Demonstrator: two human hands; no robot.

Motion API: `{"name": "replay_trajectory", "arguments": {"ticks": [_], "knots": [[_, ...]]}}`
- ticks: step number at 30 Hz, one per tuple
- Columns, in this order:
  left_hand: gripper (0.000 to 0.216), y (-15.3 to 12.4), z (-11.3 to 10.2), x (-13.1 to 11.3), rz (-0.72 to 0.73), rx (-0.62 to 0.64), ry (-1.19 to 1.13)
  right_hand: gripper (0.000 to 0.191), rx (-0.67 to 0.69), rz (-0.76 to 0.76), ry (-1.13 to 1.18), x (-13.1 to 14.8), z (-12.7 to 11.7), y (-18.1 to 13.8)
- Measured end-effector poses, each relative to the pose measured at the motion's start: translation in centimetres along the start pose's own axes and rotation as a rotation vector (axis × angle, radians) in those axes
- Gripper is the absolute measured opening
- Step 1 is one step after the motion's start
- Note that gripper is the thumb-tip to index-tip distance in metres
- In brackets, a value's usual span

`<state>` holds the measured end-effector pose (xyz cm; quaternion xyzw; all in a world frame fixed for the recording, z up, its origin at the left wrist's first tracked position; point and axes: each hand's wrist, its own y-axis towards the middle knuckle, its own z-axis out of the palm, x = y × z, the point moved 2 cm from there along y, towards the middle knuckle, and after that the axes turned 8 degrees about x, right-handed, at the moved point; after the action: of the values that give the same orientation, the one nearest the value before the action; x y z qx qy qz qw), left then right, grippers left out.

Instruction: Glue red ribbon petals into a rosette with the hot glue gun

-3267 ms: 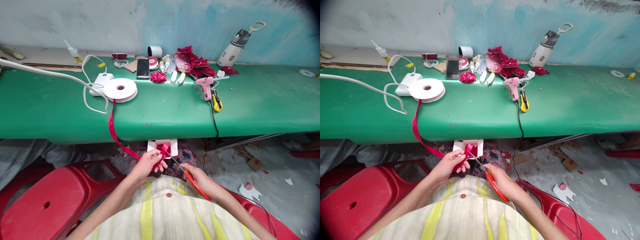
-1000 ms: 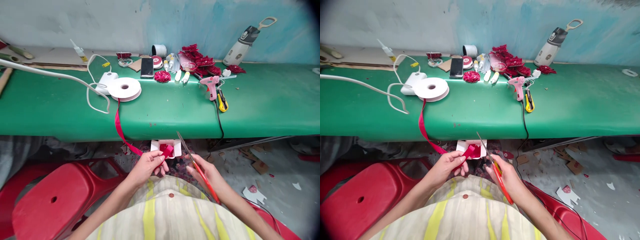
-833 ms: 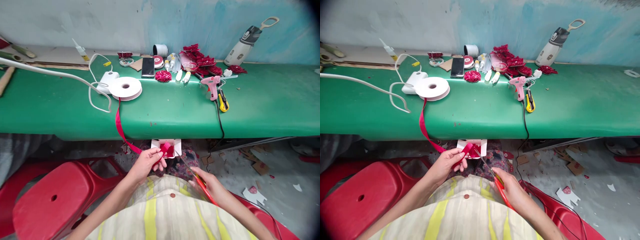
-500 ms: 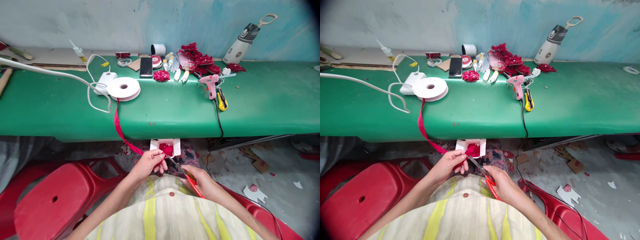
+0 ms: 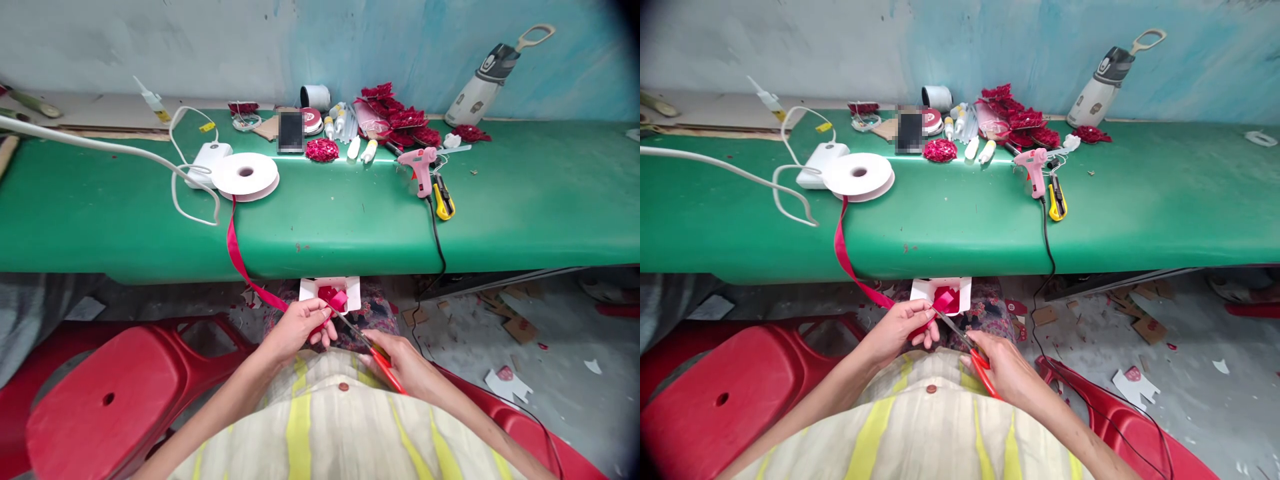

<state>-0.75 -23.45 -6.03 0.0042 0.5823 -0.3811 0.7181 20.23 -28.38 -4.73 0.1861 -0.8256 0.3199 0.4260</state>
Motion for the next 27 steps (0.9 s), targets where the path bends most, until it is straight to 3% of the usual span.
{"name": "replay_trajectory", "arguments": {"ticks": [27], "knots": [[0.028, 1.0, -0.2, 0.3, -0.077, -0.033, -0.059, 0.020, 0.002, 0.172, -0.135, -0.3, -0.1, 0.5]]}}
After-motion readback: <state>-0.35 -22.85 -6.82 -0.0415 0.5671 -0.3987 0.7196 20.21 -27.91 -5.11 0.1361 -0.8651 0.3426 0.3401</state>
